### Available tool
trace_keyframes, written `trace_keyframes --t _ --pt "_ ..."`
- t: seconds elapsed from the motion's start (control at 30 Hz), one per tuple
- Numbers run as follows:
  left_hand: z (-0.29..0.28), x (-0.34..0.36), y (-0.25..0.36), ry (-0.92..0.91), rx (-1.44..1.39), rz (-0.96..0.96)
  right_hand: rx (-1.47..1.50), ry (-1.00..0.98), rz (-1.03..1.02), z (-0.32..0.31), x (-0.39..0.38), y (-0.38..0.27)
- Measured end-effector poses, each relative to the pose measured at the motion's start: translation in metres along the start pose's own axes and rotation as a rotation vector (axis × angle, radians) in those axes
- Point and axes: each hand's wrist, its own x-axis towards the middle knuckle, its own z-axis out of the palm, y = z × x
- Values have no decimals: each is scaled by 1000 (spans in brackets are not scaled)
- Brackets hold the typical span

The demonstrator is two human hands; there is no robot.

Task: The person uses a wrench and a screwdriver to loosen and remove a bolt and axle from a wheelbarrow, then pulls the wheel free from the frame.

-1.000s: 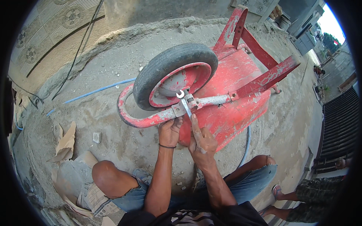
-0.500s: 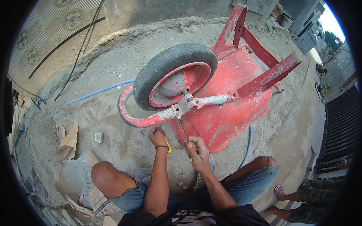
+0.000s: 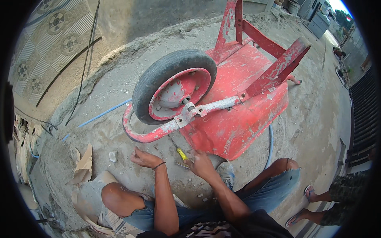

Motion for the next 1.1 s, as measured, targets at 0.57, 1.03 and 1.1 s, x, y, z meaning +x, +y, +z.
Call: trace_keyframes --t 0.57,1.03,1.1 --pt "56 -48 120 -1223 613 1032 59 -91 -561 -191 138 -51" --pt "71 -45 101 -1283 451 904 164 -209 -559 -193 142 -44" --pt "72 -44 101 -1278 441 871 189 -214 -639 -200 147 -45"
